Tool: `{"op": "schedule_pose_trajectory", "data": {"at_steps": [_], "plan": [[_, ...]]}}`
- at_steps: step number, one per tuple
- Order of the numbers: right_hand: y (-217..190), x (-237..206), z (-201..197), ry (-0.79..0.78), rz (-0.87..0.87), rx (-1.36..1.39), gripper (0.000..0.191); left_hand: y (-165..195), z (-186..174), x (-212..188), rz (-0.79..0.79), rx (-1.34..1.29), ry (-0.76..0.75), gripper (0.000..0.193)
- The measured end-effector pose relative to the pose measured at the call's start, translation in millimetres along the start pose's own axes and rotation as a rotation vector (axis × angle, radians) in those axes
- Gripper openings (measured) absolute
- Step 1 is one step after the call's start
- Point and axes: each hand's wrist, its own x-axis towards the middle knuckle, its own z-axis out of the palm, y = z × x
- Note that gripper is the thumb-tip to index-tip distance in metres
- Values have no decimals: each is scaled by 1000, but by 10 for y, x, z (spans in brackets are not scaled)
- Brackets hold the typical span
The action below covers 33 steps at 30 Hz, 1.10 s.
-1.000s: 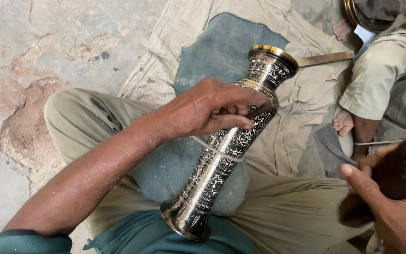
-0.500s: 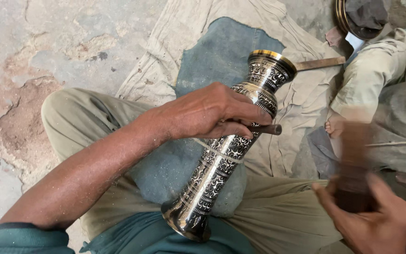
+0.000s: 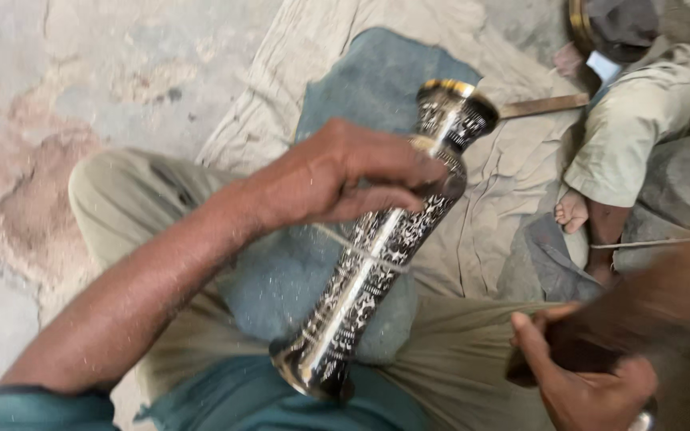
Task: The person sits on the floor and uses a hammer and chisel to engrave intricate patterns onto a metal vase. They rotate the vase to work on different sections and occasionally inspect the interior rim with a small tool.
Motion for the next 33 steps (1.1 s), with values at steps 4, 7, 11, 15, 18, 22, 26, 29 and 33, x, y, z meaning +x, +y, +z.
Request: {"op": "schedule_pose_trajectory", "data": {"at_steps": [4, 7, 11, 15, 18, 22, 26, 29, 33], "plan": [[-37, 102, 152, -222, 206, 128, 32, 42, 96, 161, -106, -31, -92, 33], [98, 146, 167, -436, 411, -38, 33, 68, 217, 307, -223, -24, -253, 37], [486, -144, -88, -144, 320, 317, 31, 62, 304, 398, -210, 27, -314, 40], [766, -264, -286, -149, 110, 411, 38, 53, 382, 471, -187, 187, -400, 46], [656, -218, -230, -173, 238, -64, 32, 80, 380, 508, -169, 177, -427, 46], [423, -170, -112, -71, 88, 1, 34, 100, 280, 516, -180, 155, -465, 42], [608, -214, -137, -300, 144, -452, 38, 98, 264, 511, -131, 88, -454, 37], [827, -332, -93, -121, 150, -298, 39, 91, 324, 574, -273, 107, -586, 39], [765, -388, 13, -102, 194, -204, 38, 127, 307, 623, -184, 112, -527, 40]]}}
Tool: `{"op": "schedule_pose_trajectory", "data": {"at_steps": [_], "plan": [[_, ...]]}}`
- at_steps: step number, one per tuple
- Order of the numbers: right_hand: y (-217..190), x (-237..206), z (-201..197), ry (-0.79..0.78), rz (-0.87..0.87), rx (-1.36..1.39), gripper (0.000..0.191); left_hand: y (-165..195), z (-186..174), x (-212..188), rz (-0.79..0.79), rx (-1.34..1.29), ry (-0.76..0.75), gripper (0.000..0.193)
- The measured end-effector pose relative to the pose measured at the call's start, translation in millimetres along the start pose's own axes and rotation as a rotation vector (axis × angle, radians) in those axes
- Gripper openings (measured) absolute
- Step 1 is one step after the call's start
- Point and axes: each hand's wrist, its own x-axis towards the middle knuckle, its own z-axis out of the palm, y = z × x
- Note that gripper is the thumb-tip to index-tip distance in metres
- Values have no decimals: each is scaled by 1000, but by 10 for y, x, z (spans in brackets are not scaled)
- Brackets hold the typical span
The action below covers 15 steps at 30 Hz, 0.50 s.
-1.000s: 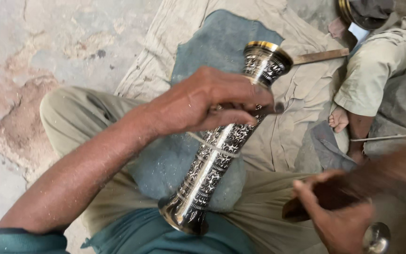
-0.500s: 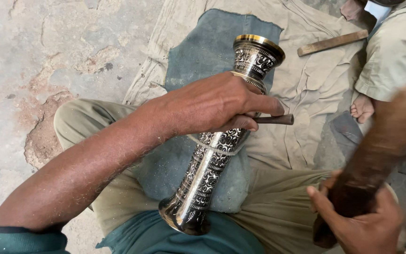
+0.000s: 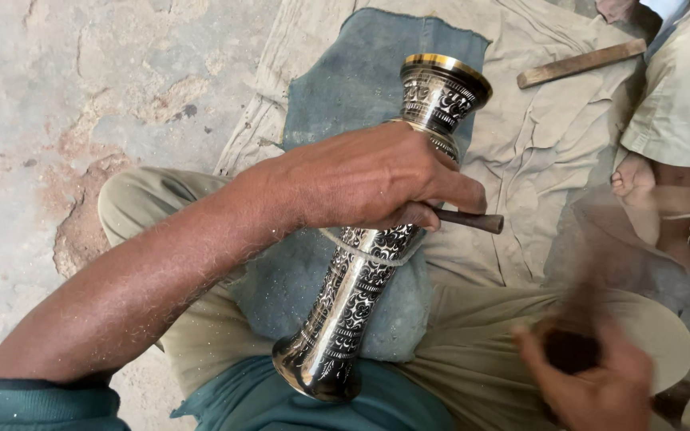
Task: The person sits on the floor and uses a hammer and chisel to engrave intricate patterns onto a metal vase. They rotate the vase to work on different sections and occasionally inspect the interior rim with a small tool.
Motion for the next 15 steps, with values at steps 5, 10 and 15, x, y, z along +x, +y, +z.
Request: {"op": "schedule_pose_trajectory", "data": {"at_steps": [5, 10, 15], "plan": [[3, 227, -163, -298, 328, 725, 35, -9, 4, 1, -44, -41, -23, 37], [476, -114, 136, -250, 105, 261, 44, 60, -64, -161, 32, 7, 89, 33], [1002, -749, 477, -428, 404, 328, 55, 166, -309, -910, -15, -107, 552, 25]]}}
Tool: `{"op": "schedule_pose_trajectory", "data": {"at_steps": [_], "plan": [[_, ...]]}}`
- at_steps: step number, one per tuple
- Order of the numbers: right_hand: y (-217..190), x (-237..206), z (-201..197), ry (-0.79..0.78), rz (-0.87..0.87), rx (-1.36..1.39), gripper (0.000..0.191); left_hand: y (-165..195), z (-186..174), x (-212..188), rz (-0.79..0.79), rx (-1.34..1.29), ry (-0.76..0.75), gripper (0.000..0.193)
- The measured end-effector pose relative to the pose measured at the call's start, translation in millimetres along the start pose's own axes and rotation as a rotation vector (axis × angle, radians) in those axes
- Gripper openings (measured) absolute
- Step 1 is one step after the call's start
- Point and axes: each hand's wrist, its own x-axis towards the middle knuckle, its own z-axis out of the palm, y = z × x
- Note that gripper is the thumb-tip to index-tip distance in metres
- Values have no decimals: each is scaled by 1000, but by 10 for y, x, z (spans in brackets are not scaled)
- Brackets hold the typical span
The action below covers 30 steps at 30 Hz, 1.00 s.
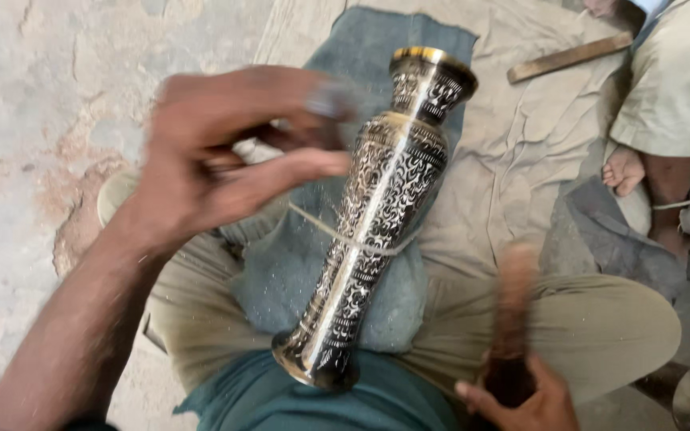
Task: The person sits on the floor and uses a hammer and chisel to engrave intricate patterns onto a metal vase. They rotate the vase to work on different sections and occasionally inspect the interior rim with a small tool.
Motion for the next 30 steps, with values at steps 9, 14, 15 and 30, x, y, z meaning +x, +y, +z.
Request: {"op": "schedule_pose_trajectory", "data": {"at_steps": [9, 14, 15, 30], "plan": [[-656, -204, 411, 206, -860, 72, 32, 472, 781, -1170, -722, -35, 202, 44], [-1218, -136, 618, -57, -1035, -49, 31, 828, 1212, -1365, -477, -249, 240, 27], [-1333, -111, 665, -104, -1087, -60, 32, 840, 1257, -1364, -434, -272, 272, 29], [-1297, -69, 1135, -321, -978, -477, 28, 811, 1562, -1495, -454, -242, 553, 42]]}}
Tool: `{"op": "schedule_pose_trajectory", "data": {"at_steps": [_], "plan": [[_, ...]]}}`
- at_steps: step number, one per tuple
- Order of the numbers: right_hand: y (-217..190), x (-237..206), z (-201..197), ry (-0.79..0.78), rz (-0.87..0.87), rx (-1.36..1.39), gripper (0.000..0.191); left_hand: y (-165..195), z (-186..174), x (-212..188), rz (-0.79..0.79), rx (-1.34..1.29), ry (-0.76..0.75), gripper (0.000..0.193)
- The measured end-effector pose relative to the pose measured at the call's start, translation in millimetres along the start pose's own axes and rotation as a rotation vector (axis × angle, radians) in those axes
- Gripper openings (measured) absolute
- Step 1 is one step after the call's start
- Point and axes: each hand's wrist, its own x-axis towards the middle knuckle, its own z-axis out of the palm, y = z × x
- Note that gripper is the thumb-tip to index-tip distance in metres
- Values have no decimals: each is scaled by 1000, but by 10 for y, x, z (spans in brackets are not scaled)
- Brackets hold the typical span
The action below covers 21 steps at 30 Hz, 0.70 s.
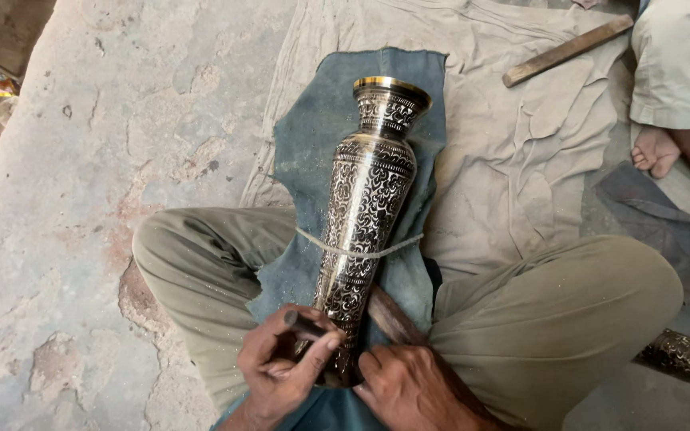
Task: The person sits on the floor and uses a hammer and chisel to engrave intricate patterns onto a metal vase. They rotate the vase to work on different sections and occasionally inspect the interior rim with a small tool.
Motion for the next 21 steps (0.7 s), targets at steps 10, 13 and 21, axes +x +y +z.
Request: {"op": "schedule_pose_trajectory", "data": {"at_steps": [10, 13, 21], "plan": [[-184, -29, -222, 373, -381, -287, 23, -293, -189, 343, -231, -232, 192, 27], [-187, 45, -273, 484, -316, -151, 24, -404, -211, 450, -382, -322, 184, 34], [28, -349, -277, 798, -90, 747, 22, -320, -247, 568, -450, -357, 71, 32]]}}
